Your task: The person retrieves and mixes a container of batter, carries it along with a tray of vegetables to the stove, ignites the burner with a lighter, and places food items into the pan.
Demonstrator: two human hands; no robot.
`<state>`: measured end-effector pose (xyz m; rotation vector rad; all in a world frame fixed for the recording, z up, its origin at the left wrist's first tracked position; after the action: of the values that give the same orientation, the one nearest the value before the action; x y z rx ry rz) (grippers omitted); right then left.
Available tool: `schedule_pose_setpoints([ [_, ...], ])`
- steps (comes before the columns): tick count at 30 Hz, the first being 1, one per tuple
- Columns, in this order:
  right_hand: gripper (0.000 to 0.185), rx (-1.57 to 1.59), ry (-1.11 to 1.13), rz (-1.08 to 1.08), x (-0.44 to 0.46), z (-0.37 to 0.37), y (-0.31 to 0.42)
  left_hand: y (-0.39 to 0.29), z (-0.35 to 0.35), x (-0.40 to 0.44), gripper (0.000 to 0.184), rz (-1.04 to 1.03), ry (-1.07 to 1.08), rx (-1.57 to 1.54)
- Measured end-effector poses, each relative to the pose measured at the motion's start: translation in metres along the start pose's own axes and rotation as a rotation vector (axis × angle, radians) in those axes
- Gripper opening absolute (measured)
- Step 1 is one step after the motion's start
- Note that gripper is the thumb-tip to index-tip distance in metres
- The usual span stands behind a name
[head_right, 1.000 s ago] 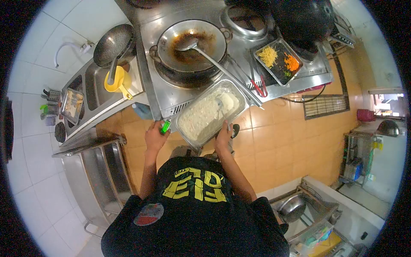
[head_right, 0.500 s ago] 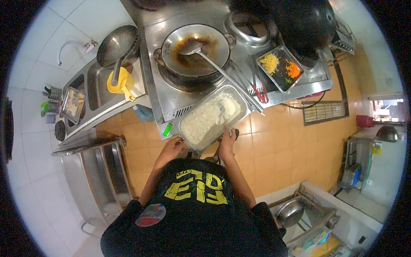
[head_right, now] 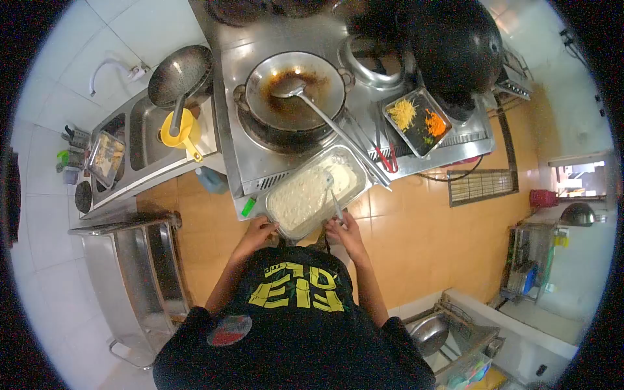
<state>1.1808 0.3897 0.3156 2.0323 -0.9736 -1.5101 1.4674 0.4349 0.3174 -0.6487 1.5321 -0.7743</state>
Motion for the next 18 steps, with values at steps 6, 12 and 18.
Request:
schedule_pose_setpoints([
  [6,0.020,-0.381,-0.181,0.365,-0.012,0.089,0.088,-0.007,0.000,-0.010,0.021,0.072,-0.138,-0.026],
  [12,0.029,-1.165,-0.208,1.023,0.033,-0.012,0.226,-0.006,-0.006,-0.023,0.019,0.157,-0.297,-0.140],
  [18,0.054,-1.518,-0.004,0.569,0.123,-0.011,0.193,-0.001,-0.008,-0.035,0.024,0.163,-0.476,-0.236],
])
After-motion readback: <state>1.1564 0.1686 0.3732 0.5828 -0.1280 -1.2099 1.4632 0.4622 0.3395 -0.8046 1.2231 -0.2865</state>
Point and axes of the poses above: each hand's wrist, its own x-axis towards the middle knuckle, its own z-axis out of the back of the hand, y = z × x, the point moved 9 cm from there along x, towards the middle knuckle, and after that the axes turned 5 degrees about x, right-handed, at the moved point
